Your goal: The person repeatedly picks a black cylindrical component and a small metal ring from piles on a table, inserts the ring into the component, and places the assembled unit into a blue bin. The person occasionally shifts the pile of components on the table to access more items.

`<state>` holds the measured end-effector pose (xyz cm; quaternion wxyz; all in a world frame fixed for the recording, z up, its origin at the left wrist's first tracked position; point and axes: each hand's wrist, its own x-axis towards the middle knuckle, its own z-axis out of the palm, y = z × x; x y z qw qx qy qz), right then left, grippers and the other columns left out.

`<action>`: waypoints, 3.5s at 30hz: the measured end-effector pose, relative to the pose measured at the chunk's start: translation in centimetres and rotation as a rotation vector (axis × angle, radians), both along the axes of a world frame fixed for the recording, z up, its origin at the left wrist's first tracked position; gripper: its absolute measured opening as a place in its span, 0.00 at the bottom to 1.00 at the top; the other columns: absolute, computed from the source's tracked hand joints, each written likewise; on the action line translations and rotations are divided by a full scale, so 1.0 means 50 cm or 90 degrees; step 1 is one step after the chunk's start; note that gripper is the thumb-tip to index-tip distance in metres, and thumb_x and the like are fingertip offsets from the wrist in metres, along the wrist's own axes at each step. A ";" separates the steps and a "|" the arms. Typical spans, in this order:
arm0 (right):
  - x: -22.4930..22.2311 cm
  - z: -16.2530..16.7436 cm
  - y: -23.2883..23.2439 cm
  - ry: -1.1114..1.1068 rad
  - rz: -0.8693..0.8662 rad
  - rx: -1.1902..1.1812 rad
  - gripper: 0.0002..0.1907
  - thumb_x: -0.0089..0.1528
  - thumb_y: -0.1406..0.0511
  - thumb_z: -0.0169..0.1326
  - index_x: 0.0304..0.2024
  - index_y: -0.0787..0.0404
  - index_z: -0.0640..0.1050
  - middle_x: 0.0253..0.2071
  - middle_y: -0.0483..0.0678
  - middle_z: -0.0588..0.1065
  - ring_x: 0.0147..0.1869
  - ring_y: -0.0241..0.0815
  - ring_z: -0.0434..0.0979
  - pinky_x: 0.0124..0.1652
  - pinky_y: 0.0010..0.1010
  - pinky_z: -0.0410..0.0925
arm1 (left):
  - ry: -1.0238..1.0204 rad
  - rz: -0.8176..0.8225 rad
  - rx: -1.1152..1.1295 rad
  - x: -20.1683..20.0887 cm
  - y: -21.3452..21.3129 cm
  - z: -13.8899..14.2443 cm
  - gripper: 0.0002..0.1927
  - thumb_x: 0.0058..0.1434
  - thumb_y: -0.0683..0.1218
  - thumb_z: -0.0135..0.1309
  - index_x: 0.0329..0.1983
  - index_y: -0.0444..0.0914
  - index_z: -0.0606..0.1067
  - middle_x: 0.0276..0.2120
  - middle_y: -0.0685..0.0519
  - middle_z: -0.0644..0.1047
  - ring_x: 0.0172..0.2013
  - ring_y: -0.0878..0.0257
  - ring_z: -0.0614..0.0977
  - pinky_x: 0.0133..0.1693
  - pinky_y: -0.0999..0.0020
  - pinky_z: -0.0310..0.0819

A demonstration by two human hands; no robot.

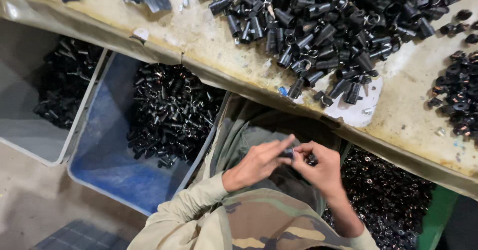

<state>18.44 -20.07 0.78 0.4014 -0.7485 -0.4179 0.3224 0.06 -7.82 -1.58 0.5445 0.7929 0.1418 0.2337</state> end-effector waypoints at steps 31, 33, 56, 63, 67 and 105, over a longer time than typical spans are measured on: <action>-0.040 -0.180 -0.174 0.588 -0.271 0.107 0.09 0.68 0.67 0.53 0.46 0.68 0.78 0.42 0.48 0.78 0.32 0.28 0.72 0.23 0.17 0.60 | -0.089 0.502 0.443 0.118 0.379 0.019 0.16 0.74 0.49 0.64 0.58 0.39 0.73 0.52 0.47 0.74 0.54 0.54 0.74 0.59 0.59 0.66; -0.047 -0.185 -0.161 0.580 -0.230 0.079 0.10 0.65 0.67 0.56 0.47 0.64 0.77 0.38 0.50 0.79 0.25 0.27 0.67 0.21 0.17 0.59 | -0.224 0.442 0.216 0.122 0.342 0.030 0.18 0.72 0.47 0.65 0.55 0.37 0.69 0.51 0.49 0.73 0.53 0.57 0.73 0.59 0.62 0.69; -0.006 -0.144 -0.137 0.506 -0.168 0.154 0.14 0.65 0.62 0.65 0.41 0.65 0.76 0.35 0.50 0.77 0.26 0.30 0.71 0.22 0.19 0.59 | -0.057 -0.150 -0.037 0.028 0.038 0.059 0.25 0.58 0.42 0.70 0.57 0.37 0.74 0.48 0.48 0.80 0.50 0.52 0.82 0.54 0.61 0.75; -0.007 -0.130 -0.137 0.574 -0.209 0.187 0.17 0.63 0.60 0.66 0.39 0.65 0.75 0.34 0.51 0.76 0.25 0.30 0.70 0.20 0.16 0.57 | -0.085 -0.087 -0.075 0.034 0.024 0.050 0.26 0.60 0.43 0.68 0.61 0.38 0.73 0.49 0.48 0.81 0.50 0.52 0.85 0.53 0.66 0.78; -0.003 -0.111 -0.130 0.544 -0.168 0.263 0.17 0.60 0.60 0.67 0.40 0.65 0.77 0.35 0.52 0.77 0.27 0.30 0.71 0.23 0.15 0.59 | -0.026 -0.117 0.007 0.043 0.020 0.046 0.29 0.53 0.45 0.73 0.58 0.40 0.77 0.33 0.48 0.75 0.34 0.52 0.78 0.40 0.63 0.71; -0.063 -0.119 -0.142 0.682 -0.237 0.047 0.17 0.67 0.62 0.50 0.58 0.58 0.71 0.39 0.50 0.78 0.28 0.35 0.75 0.18 0.19 0.62 | 0.107 0.316 0.378 0.169 0.110 0.027 0.18 0.63 0.49 0.66 0.53 0.41 0.76 0.52 0.51 0.76 0.55 0.54 0.76 0.61 0.54 0.63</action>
